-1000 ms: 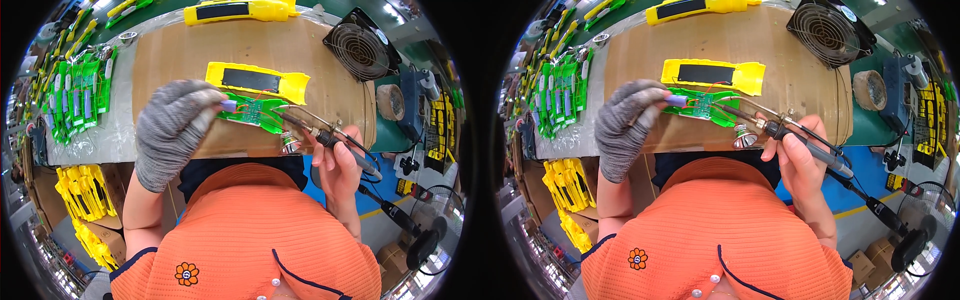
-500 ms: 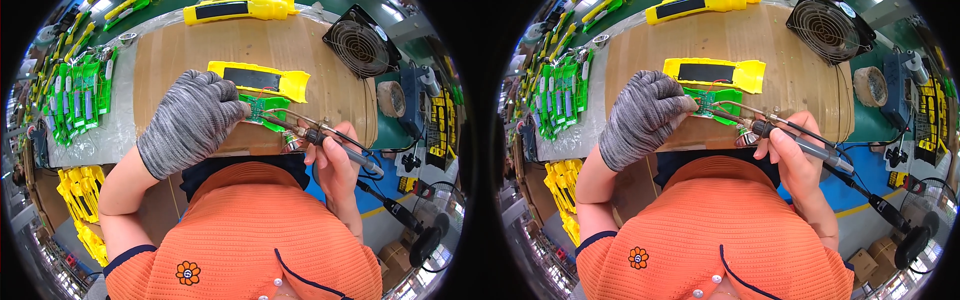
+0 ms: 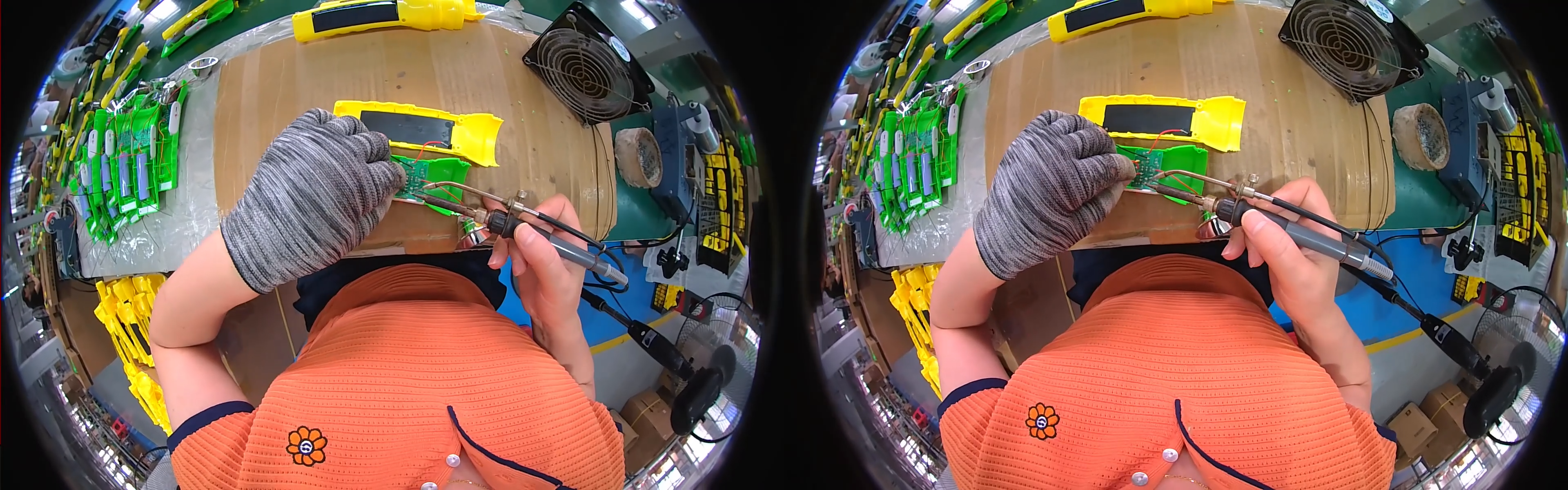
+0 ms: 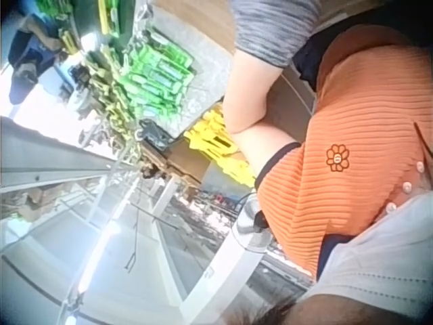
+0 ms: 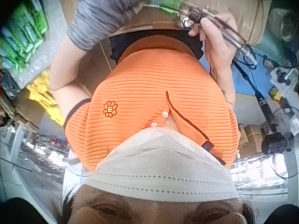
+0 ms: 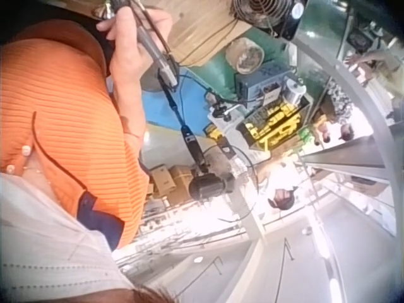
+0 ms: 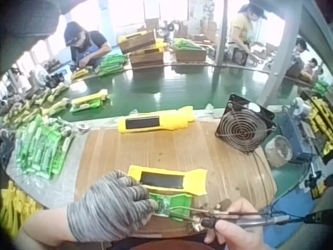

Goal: Soldering wires to circuit boards and assembling them into yellow flashlight casings on a production line.

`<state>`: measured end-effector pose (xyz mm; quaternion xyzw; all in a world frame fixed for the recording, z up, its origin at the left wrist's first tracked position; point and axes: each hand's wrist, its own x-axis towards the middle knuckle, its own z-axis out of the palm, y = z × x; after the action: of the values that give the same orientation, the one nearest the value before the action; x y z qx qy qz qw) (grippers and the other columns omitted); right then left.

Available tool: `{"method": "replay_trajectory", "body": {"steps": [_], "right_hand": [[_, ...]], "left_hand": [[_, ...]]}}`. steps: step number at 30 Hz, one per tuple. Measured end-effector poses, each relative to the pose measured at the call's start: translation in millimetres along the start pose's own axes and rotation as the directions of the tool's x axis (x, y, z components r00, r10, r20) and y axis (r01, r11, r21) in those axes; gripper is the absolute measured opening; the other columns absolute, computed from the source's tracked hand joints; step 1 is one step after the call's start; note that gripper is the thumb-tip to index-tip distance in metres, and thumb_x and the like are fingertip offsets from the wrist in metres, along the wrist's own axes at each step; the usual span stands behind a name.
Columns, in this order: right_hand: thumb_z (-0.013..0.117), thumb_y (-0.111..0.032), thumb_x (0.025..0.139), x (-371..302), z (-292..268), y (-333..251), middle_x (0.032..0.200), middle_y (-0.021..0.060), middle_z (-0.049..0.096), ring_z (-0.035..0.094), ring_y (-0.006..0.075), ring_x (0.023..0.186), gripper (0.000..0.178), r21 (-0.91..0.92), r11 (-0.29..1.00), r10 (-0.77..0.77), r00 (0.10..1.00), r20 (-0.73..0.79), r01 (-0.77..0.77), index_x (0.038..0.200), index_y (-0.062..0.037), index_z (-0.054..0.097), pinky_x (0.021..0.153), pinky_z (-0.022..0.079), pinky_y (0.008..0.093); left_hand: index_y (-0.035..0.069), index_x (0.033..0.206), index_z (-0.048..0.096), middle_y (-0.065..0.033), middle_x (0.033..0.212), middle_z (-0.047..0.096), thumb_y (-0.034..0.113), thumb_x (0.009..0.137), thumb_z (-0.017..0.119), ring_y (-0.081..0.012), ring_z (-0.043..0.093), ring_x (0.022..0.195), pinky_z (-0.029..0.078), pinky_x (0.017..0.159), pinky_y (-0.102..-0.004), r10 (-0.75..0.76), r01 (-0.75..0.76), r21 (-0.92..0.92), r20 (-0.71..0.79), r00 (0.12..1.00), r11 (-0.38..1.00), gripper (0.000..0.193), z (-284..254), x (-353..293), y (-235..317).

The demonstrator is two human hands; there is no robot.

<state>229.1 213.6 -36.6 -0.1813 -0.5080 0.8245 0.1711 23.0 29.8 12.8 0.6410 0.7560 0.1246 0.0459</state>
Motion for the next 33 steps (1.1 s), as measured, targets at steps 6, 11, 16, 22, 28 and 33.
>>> {"method": "replay_trajectory", "body": {"steps": [6,11,16,22,28,33], "right_hand": [[0.061,-0.003,0.091,-1,1,-3,0.078,0.0166,0.064,0.057,0.0179,0.059,0.019,-0.116,0.992,0.042,0.999,-0.012,-0.043,0.098,-0.0039,0.044,0.068,0.055,0.0348],[0.063,-0.003,0.09,-2,4,-3,0.085,0.0206,0.067,0.056,0.0167,0.057,0.021,-0.19,0.981,0.027,0.999,-0.022,-0.031,0.096,-0.0039,0.043,0.066,0.055,0.0338],[0.062,-0.001,0.094,-6,4,-2,0.083,0.0142,0.068,0.066,0.013,0.069,0.017,-0.183,0.983,-0.022,0.999,0.037,0.028,0.097,-0.0023,0.045,0.059,0.051,0.0235],[0.061,-0.003,0.095,-7,6,0,0.081,0.0141,0.068,0.065,0.0113,0.069,0.017,-0.192,0.979,-0.053,0.996,0.066,0.065,0.097,-0.0019,0.044,0.065,0.052,0.0223],[0.06,-0.002,0.095,-7,4,2,0.078,0.0137,0.067,0.063,0.0119,0.065,0.017,-0.163,0.984,-0.073,0.997,0.032,0.077,0.097,-0.0021,0.043,0.066,0.053,0.0248],[0.06,-0.006,0.094,14,-13,-11,0.073,0.0117,0.06,0.059,0.0176,0.056,0.018,-0.125,0.961,-0.254,0.966,-0.042,0.247,0.094,-0.0032,0.043,0.063,0.051,0.031]], "left_hand": [[0.01,0.091,0.071,-0.0066,0.087,0.066,0.012,0.076,0.074,-0.0286,0.064,0.09,0.049,0.083,-0.0414,-0.017,0.017,0.031,0.004,1.0,0.999,0.015,1,-1,4],[0.01,0.091,0.071,-0.0068,0.087,0.066,0.013,0.076,0.074,-0.0282,0.064,0.09,0.049,0.083,-0.041,-0.008,0.008,0.062,0.007,1.0,0.998,0.016,1,0,3],[0.01,0.091,0.071,-0.0068,0.088,0.066,0.013,0.076,0.073,-0.0281,0.063,0.091,0.049,0.085,-0.0405,-0.018,0.017,0.069,0.014,1.0,0.997,0.015,1,1,3],[0.009,0.091,0.071,-0.0067,0.089,0.066,0.013,0.077,0.073,-0.0282,0.063,0.093,0.048,0.086,-0.0402,-0.019,0.019,0.047,0.013,1.0,0.999,0.014,-1,1,3],[0.009,0.09,0.071,-0.007,0.088,0.066,0.014,0.078,0.072,-0.0276,0.063,0.092,0.048,0.086,-0.0399,-0.021,0.019,0.073,0.024,1.0,0.997,0.013,-2,2,4],[0.009,0.09,0.072,-0.0071,0.088,0.066,0.014,0.078,0.073,-0.0274,0.063,0.092,0.049,0.085,-0.0396,-0.013,0.008,0.101,0.048,0.999,0.995,0.013,-1,5,4]]}}
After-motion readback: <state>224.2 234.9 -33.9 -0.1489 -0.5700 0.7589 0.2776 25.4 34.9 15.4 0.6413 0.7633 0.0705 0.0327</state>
